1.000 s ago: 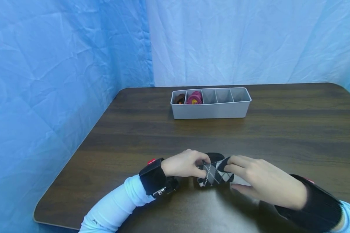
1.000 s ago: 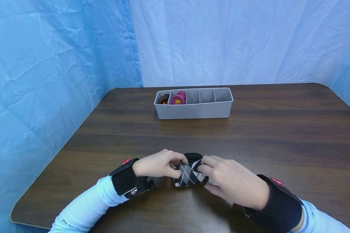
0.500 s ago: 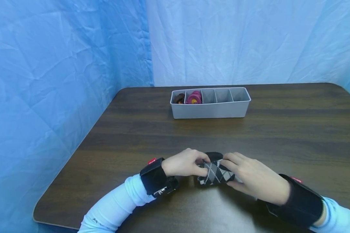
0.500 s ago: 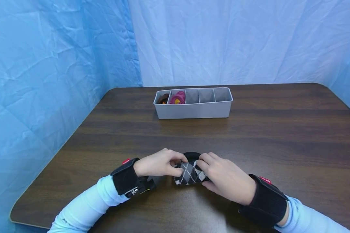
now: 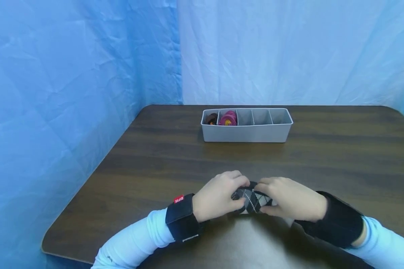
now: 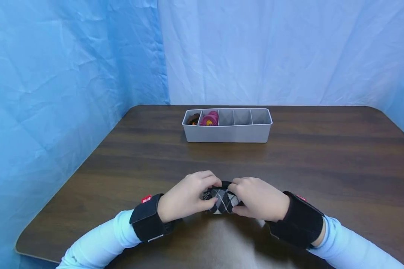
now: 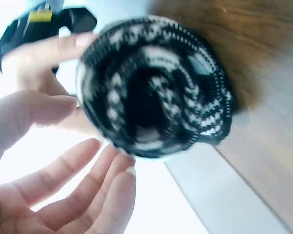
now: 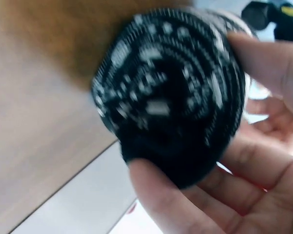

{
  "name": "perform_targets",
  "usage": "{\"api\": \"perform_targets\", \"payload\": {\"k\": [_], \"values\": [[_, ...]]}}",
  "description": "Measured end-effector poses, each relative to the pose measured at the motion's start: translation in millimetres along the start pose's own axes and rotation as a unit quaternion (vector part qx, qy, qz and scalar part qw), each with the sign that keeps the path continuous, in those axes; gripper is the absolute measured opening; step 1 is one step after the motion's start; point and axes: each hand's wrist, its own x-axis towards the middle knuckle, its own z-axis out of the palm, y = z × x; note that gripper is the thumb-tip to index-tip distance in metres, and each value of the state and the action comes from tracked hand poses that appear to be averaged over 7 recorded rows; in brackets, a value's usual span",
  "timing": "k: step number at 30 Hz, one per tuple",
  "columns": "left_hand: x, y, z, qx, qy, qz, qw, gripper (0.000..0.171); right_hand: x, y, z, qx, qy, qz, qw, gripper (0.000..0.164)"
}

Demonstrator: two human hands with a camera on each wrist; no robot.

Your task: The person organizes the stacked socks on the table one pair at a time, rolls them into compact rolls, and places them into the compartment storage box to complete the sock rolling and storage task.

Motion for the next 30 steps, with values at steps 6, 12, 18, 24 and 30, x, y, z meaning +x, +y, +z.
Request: {"api": "perform_targets", "payload": {"k": [6,12,18,24,30], "values": [[-6.0,7.8,12.0,0.142,0.049,0.074,0.9859,0.022,17,12,-10,0.087,-0.096,0.005,0.992,0.022],[-6.9,6.5,18.2,0.181,0.062,0.087,0.9776,0.022,35,25,-14,0.126,-0.166,0.026,0.978,0.021],[-7.1,4.5,20.8,0.205,0.06,0.093,0.9724,0.03,54,32,-18,0.128,-0.238,0.071,0.96,0.019],[-4.5,3.8,22.5,0.25,0.049,0.076,0.9639,0.038,72,39,-20,0.14,-0.301,0.08,0.94,0.013],[3.4,0.9,20.4,0.258,0.012,0.059,0.9642,0.04,70,48,-16,0.171,-0.282,0.085,0.94,0.021]]}}
